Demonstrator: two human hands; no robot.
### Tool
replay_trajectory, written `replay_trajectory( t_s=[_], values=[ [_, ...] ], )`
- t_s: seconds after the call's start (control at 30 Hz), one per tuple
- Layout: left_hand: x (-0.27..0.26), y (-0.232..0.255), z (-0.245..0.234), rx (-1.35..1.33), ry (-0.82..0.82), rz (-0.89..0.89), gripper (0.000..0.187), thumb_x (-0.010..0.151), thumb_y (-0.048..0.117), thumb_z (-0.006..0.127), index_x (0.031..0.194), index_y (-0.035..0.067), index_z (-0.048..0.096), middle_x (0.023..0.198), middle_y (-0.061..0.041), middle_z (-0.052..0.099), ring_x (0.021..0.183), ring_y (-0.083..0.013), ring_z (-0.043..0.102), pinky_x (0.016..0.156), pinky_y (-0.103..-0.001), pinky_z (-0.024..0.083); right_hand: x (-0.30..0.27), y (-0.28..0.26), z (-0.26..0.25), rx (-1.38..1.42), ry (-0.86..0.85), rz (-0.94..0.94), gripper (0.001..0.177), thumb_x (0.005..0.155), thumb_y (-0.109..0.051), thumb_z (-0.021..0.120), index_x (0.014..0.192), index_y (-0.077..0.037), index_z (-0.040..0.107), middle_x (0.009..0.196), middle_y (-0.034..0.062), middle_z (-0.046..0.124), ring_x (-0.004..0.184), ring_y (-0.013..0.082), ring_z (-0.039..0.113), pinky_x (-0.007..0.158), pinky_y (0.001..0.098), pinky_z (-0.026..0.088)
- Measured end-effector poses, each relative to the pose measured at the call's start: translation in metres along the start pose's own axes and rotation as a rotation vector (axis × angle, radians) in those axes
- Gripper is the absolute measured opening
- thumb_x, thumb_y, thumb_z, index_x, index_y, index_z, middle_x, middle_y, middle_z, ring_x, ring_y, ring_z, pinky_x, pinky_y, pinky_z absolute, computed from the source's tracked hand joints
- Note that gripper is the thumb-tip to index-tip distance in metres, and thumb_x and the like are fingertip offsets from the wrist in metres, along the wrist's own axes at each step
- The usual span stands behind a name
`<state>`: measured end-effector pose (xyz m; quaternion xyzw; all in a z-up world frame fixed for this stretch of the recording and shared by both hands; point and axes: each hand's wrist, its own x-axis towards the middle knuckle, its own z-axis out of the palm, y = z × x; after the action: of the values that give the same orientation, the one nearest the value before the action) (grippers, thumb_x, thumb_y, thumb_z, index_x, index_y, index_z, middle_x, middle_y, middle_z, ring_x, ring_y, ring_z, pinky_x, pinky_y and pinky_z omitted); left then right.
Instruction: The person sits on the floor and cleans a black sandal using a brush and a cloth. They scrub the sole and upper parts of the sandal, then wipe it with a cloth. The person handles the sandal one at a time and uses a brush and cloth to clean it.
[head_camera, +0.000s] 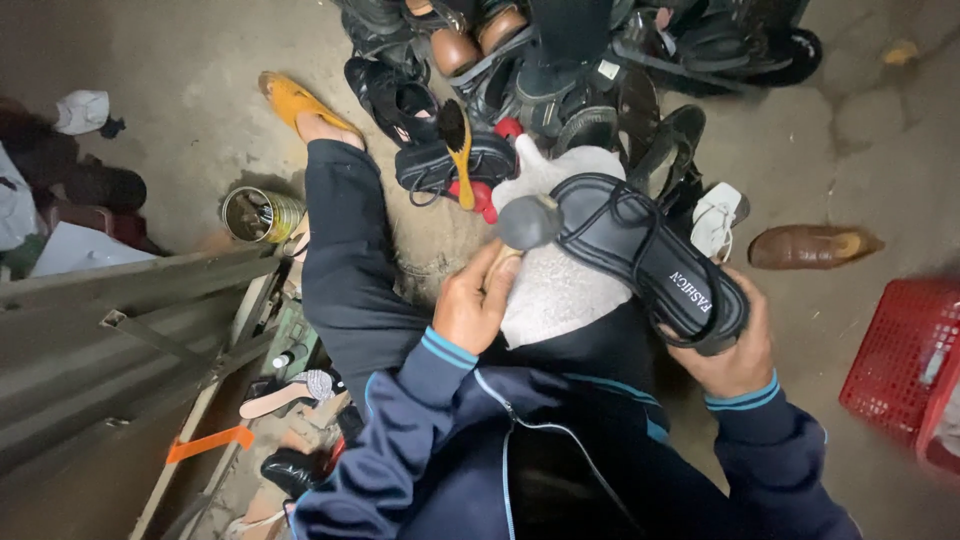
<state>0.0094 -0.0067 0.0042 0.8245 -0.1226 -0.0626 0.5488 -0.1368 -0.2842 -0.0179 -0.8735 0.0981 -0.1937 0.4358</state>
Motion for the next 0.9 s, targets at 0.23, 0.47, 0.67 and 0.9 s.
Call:
replay_trajectory(
  t_s=[0.23, 0.47, 0.67, 0.9],
  values=[
    [0.016, 0.001, 0.002, -0.024, -0.036, -0.046, 0.035, 0.102, 0.023, 0.062, 0.134, 0.009, 0.067, 0.115, -0.020, 0.075, 0.112, -0.0412, 0.068, 0.091, -0.052, 0.057, -0.003, 0.006, -0.003, -0.037, -0.022, 0.018, 0.094, 0.067, -0.015, 0.092, 0.141, 0.012, 0.042, 0.134, 0.0333, 0.058, 0.124, 0.0476, 0.058, 0.110, 0.0580, 0.044],
    [0.020, -0.001, 0.008, -0.114, 0.008, -0.007, 0.035, 0.102, 0.021, 0.064, 0.135, 0.011, 0.067, 0.114, -0.017, 0.077, 0.113, -0.0379, 0.069, 0.089, -0.048, 0.059, 0.003, 0.005, -0.002, -0.032, 0.000, 0.014, 0.091, 0.069, -0.019, 0.092, 0.142, 0.011, 0.046, 0.130, 0.0296, 0.060, 0.122, 0.0455, 0.060, 0.109, 0.0547, 0.046],
    [0.040, 0.032, -0.001, 0.033, -0.051, 0.049, 0.029, 0.098, 0.024, 0.069, 0.124, 0.012, 0.072, 0.099, -0.019, 0.078, 0.099, -0.0405, 0.073, 0.080, -0.051, 0.061, 0.003, 0.004, 0.001, -0.056, -0.001, 0.022, 0.097, 0.064, -0.020, 0.094, 0.142, 0.010, 0.046, 0.125, 0.0299, 0.061, 0.118, 0.0466, 0.062, 0.106, 0.0541, 0.047],
    [0.038, 0.008, 0.002, 0.091, -0.024, 0.074, 0.030, 0.100, 0.028, 0.065, 0.124, 0.011, 0.070, 0.094, -0.024, 0.076, 0.094, -0.0462, 0.072, 0.074, -0.058, 0.058, 0.016, 0.001, 0.000, 0.016, -0.037, -0.010, 0.091, 0.068, -0.017, 0.090, 0.141, 0.009, 0.042, 0.130, 0.0308, 0.058, 0.123, 0.0461, 0.059, 0.110, 0.0578, 0.045]
  ],
)
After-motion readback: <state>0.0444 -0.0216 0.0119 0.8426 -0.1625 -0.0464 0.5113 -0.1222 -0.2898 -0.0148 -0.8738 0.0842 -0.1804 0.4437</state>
